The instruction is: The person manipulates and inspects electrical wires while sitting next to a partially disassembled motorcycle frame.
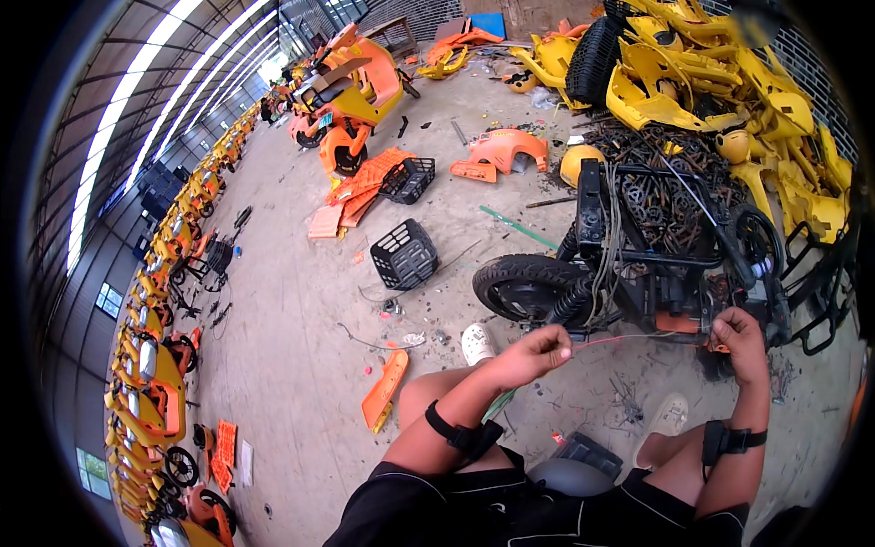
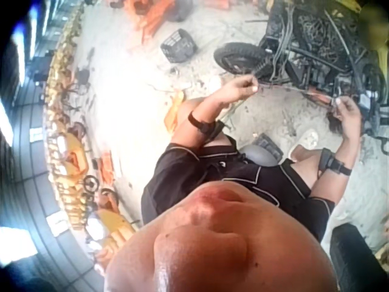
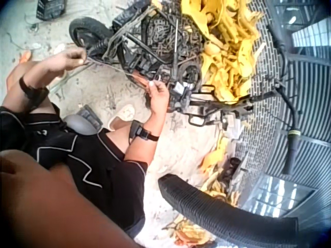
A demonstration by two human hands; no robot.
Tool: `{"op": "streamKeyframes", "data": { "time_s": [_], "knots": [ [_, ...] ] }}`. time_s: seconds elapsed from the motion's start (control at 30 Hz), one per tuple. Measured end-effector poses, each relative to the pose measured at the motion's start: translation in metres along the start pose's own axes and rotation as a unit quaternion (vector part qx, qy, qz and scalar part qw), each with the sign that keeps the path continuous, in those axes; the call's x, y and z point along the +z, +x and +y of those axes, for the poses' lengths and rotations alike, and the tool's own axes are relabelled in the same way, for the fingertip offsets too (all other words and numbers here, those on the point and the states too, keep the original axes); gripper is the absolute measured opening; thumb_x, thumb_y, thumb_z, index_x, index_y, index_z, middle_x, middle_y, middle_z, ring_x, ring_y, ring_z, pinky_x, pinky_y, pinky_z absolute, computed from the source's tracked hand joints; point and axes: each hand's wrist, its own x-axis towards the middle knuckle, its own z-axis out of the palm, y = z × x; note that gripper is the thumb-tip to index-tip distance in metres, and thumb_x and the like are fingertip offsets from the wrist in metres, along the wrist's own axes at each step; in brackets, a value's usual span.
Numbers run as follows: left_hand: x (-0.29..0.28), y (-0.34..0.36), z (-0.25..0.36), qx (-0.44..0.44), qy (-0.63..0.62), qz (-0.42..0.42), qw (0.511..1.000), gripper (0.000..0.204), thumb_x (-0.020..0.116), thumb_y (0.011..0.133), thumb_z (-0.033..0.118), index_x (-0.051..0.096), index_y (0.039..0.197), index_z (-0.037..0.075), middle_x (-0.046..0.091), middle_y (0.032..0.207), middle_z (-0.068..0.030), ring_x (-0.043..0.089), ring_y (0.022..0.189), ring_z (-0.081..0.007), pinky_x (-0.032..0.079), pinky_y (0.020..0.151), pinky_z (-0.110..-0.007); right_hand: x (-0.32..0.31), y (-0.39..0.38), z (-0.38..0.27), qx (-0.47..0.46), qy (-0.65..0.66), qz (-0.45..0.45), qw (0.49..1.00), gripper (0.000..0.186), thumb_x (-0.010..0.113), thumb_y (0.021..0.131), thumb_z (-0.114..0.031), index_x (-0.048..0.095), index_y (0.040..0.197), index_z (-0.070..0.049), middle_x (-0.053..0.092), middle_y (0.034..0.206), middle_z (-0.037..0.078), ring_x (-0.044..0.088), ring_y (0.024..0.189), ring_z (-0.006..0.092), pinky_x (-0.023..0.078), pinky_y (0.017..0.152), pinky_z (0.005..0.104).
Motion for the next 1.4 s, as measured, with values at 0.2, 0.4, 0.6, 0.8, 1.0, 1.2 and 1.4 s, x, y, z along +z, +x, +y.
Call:
{"op": "streamKeyframes", "data": {
  "time_s": [0.2, 0.4, 0.6, 0.8, 1.0, 1.2, 1.4],
  "knots": [
    [0.010, -0.004, 0.005, -0.119, 0.006, -0.088, 0.989, 0.030, 0.053, 0.099, 0.030, 0.067, 0.100, 0.004, 0.041, 0.061, 0.0080, 0.034, 0.056, -0.0031, 0.027, 0.050, -0.021, -0.001, 0.000, -0.001, 0.007, 0.015, 0.024, 1.000, 0.014, 0.064, 0.091, -0.017, 0.059, 0.085, -0.005, 0.058, 0.071, -0.001, 0.051, 0.064, 0.0075, 0.040, 0.060, 0.0226],
    [0.006, -0.002, -0.004, -0.028, 0.112, 0.053, 0.992, 0.013, 0.065, 0.091, 0.013, 0.071, 0.092, 0.002, 0.058, 0.072, 0.0024, 0.049, 0.067, -0.0063, 0.041, 0.060, -0.023, 0.001, -0.004, 0.000, -0.010, 0.008, 0.003, 1.000, 0.014, 0.064, 0.090, -0.016, 0.058, 0.085, -0.004, 0.056, 0.072, 0.000, 0.050, 0.066, 0.0078, 0.040, 0.062, 0.0230],
    [0.002, 0.012, -0.012, 0.072, 0.196, 0.125, 0.970, 0.007, 0.073, 0.079, 0.000, 0.070, 0.085, 0.001, 0.063, 0.083, -0.0049, 0.058, 0.077, -0.0131, 0.047, 0.070, -0.026, -0.002, 0.000, -0.001, -0.006, -0.034, -0.002, 0.999, 0.013, 0.062, 0.090, -0.014, 0.058, 0.085, -0.002, 0.056, 0.073, 0.001, 0.049, 0.066, 0.0080, 0.040, 0.060, 0.0237],
    [0.007, 0.009, -0.009, 0.069, 0.188, 0.190, 0.961, 0.014, 0.073, 0.070, -0.010, 0.068, 0.079, -0.001, 0.060, 0.084, -0.0048, 0.057, 0.080, -0.0143, 0.045, 0.073, -0.026, -0.001, 0.004, 0.005, 0.005, -0.056, -0.032, 0.998, 0.019, 0.063, 0.092, -0.020, 0.061, 0.091, -0.002, 0.058, 0.079, 0.000, 0.054, 0.072, 0.0088, 0.046, 0.069, 0.0255],
    [0.020, 0.003, 0.003, -0.013, 0.099, 0.135, 0.986, 0.007, 0.070, 0.082, 0.002, 0.066, 0.087, 0.003, 0.051, 0.077, 0.0022, 0.045, 0.070, -0.0074, 0.035, 0.059, -0.022, 0.000, 0.004, 0.009, 0.010, -0.029, -0.030, 0.999, 0.021, 0.066, 0.091, -0.023, 0.062, 0.091, -0.002, 0.056, 0.077, -0.003, 0.050, 0.071, 0.0072, 0.044, 0.066, 0.0248],
    [0.021, -0.002, 0.007, -0.186, 0.073, 0.020, 0.980, 0.028, 0.057, 0.097, 0.028, 0.068, 0.092, 0.003, 0.039, 0.060, 0.0093, 0.030, 0.055, -0.0024, 0.022, 0.051, -0.021, 0.002, 0.003, 0.004, -0.006, -0.032, -0.021, 0.999, 0.019, 0.066, 0.091, -0.022, 0.063, 0.091, -0.003, 0.058, 0.079, -0.003, 0.051, 0.073, 0.0073, 0.044, 0.068, 0.0249],
    [0.028, -0.003, 0.012, -0.106, 0.117, 0.139, 0.977, 0.018, 0.061, 0.094, 0.016, 0.068, 0.088, 0.001, 0.052, 0.069, 0.0028, 0.041, 0.056, -0.0047, 0.031, 0.048, -0.021, 0.009, 0.003, 0.005, -0.005, -0.031, -0.021, 0.999, 0.017, 0.065, 0.092, -0.019, 0.062, 0.092, -0.002, 0.060, 0.080, 0.000, 0.055, 0.075, 0.0087, 0.047, 0.070, 0.0252]
  ]
}}
